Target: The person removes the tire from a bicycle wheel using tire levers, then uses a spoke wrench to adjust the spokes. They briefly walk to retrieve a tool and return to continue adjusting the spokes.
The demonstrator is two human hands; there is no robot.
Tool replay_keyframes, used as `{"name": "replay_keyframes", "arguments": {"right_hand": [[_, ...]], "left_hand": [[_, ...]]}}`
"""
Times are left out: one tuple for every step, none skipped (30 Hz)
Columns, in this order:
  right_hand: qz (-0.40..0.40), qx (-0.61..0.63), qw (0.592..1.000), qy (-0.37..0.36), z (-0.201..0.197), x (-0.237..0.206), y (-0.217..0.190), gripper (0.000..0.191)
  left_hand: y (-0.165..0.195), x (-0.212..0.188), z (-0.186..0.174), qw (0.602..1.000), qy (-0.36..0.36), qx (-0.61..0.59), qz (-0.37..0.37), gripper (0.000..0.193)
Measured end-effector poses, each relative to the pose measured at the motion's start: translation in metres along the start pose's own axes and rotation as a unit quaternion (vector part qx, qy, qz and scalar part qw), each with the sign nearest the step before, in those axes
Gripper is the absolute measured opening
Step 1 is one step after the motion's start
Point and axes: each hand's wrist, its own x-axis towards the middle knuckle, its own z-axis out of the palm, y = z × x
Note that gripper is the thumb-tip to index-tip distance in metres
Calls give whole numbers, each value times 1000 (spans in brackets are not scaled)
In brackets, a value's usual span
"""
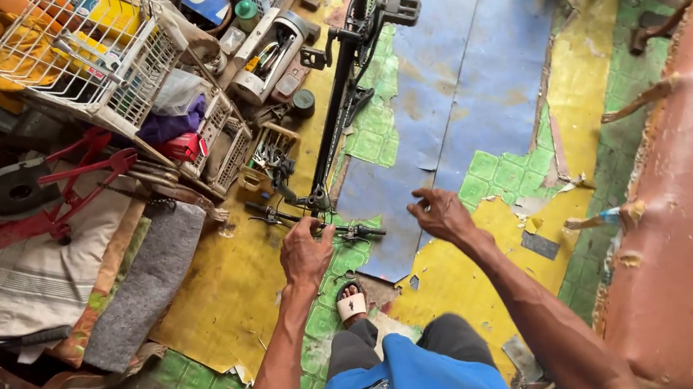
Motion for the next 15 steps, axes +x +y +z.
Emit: {"name": "replay_keyframes", "arguments": {"right_hand": [[3, 3, 1000, -14, 3, 7, 2, 46], [5, 5, 1000, -27, 5, 13, 5, 47], [9, 7, 999, -40, 7, 19, 8, 47], [8, -2, 999, -49, 7, 26, 12, 47], [6, -11, 998, -59, 7, 33, 16, 47], [4, -18, 997, -69, 7, 41, 20, 47], [0, -12, 997, -71, 5, 50, 24, 47], [-4, -5, 997, -74, 3, 61, 28, 46], [-8, 2, 997, -77, -1, 71, 32, 46], [-12, -1, 996, -84, -4, 83, 36, 46], [-17, -6, 996, -89, -8, 96, 39, 46], [-24, -10, 995, -95, -14, 111, 42, 46], [-34, -11, 994, -99, -20, 125, 45, 46], [-45, -12, 993, -105, -26, 138, 49, 45], [-57, -13, 992, -109, -33, 154, 51, 45]], "left_hand": [[0, 6, 2, 1000, -1, 6, -2, 33], [0, 12, 5, 1000, -1, 11, -3, 33], [1, 16, 9, 1000, -7, 12, -11, 33], [2, 21, 12, 1000, -13, 13, -17, 32], [5, 27, 16, 999, -19, 14, -25, 32], [8, 32, 21, 999, -17, 11, -29, 32], [12, 38, 26, 999, -15, 9, -33, 32], [17, 44, 30, 999, -12, 7, -38, 33], [22, 51, 34, 999, -17, 9, -39, 33], [27, 57, 39, 999, -22, 10, -40, 34], [33, 65, 45, 999, -24, 10, -40, 34], [40, 73, 50, 999, -21, 10, -49, 35], [46, 81, 55, 998, -17, 10, -58, 35], [53, 88, 61, 997, -12, 9, -69, 35], [61, 97, 67, 997, 0, 15, -70, 36]]}}
